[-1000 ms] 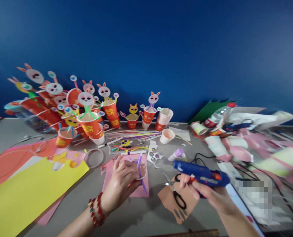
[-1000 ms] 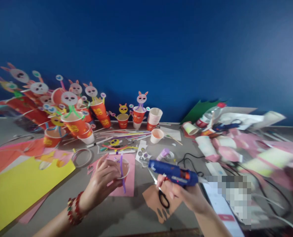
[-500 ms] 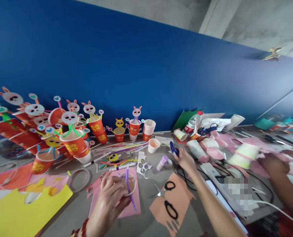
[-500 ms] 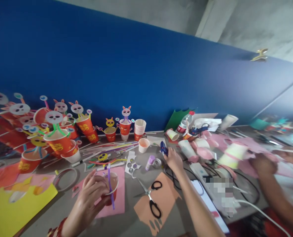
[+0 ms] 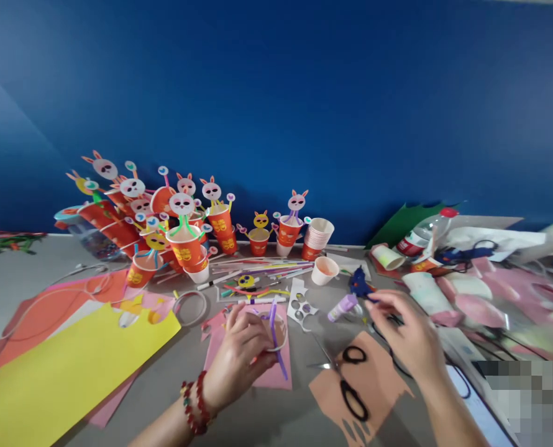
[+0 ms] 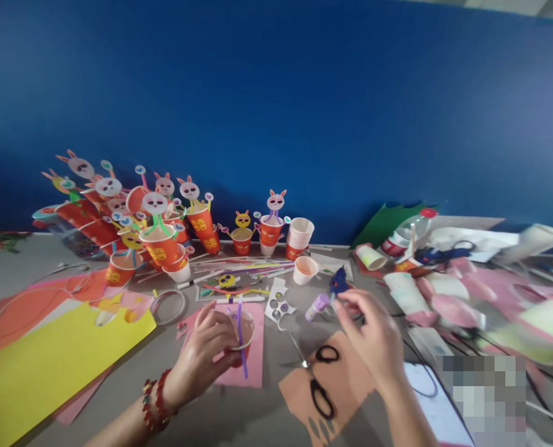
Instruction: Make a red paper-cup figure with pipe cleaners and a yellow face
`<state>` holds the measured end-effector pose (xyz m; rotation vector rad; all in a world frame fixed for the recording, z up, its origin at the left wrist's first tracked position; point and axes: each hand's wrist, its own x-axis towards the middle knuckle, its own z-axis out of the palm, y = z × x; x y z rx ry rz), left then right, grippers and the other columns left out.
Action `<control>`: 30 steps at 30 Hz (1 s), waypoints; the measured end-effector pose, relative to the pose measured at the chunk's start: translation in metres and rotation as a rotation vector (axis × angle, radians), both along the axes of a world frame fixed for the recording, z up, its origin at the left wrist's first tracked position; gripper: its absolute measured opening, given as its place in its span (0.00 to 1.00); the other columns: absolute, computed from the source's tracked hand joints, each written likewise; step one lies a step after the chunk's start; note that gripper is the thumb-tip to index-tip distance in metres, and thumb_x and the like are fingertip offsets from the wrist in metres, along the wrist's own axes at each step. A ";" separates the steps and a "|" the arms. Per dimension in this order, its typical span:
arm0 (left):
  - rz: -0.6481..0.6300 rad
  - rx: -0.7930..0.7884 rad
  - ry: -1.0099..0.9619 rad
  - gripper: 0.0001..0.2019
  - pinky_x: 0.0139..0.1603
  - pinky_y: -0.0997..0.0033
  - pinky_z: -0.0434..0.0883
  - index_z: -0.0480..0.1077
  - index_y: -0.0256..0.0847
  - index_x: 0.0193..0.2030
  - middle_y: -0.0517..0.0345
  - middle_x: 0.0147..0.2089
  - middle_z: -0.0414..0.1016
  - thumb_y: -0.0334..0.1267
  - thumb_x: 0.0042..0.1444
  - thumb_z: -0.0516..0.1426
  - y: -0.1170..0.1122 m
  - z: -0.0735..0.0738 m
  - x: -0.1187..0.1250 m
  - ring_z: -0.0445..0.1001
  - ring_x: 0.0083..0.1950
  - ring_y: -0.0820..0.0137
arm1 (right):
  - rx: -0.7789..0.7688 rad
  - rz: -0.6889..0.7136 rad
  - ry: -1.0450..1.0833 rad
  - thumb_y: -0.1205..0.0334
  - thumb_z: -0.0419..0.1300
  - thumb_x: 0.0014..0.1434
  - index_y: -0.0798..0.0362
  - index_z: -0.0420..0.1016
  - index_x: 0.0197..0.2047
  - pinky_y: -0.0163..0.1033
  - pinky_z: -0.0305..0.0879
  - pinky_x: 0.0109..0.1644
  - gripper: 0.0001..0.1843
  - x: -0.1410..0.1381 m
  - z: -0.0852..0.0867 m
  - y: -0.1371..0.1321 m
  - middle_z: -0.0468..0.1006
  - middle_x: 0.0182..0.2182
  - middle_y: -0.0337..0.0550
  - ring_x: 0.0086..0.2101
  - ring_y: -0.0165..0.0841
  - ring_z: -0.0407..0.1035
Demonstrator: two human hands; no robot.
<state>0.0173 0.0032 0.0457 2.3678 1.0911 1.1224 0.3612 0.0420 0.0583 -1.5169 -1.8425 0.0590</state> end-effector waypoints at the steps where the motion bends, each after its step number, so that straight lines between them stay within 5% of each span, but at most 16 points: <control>1: 0.001 0.003 0.004 0.07 0.68 0.45 0.53 0.72 0.43 0.31 0.63 0.31 0.78 0.34 0.62 0.60 0.000 -0.001 0.000 0.73 0.42 0.67 | -0.049 0.138 0.082 0.58 0.57 0.65 0.50 0.72 0.46 0.43 0.72 0.44 0.07 -0.019 0.005 -0.015 0.76 0.47 0.51 0.38 0.39 0.75; 4: -0.004 -0.003 0.005 0.06 0.68 0.45 0.52 0.72 0.43 0.32 0.62 0.32 0.78 0.34 0.62 0.61 -0.001 -0.004 0.000 0.73 0.43 0.67 | -0.256 0.536 0.079 0.62 0.63 0.62 0.46 0.71 0.55 0.39 0.75 0.44 0.18 -0.074 0.009 -0.046 0.72 0.58 0.52 0.45 0.40 0.76; 7: -0.016 -0.003 -0.005 0.05 0.69 0.44 0.52 0.72 0.43 0.33 0.62 0.33 0.79 0.35 0.61 0.61 -0.002 -0.005 0.001 0.74 0.44 0.66 | -0.299 0.661 0.068 0.67 0.64 0.58 0.46 0.70 0.58 0.44 0.71 0.55 0.25 -0.108 0.002 -0.051 0.72 0.59 0.52 0.56 0.44 0.70; 14: -0.018 0.020 0.005 0.05 0.69 0.45 0.51 0.73 0.44 0.34 0.62 0.34 0.80 0.33 0.62 0.60 -0.004 -0.003 0.001 0.74 0.45 0.66 | -0.299 0.716 0.183 0.63 0.62 0.63 0.49 0.72 0.48 0.41 0.71 0.45 0.10 -0.124 -0.008 -0.036 0.79 0.43 0.48 0.41 0.39 0.74; 30: -0.005 0.057 0.006 0.07 0.70 0.48 0.49 0.73 0.45 0.33 0.63 0.34 0.80 0.32 0.63 0.57 -0.002 -0.002 0.002 0.74 0.44 0.67 | -0.445 0.751 0.315 0.50 0.60 0.66 0.51 0.74 0.45 0.38 0.67 0.41 0.13 -0.131 -0.013 -0.019 0.78 0.39 0.46 0.37 0.37 0.72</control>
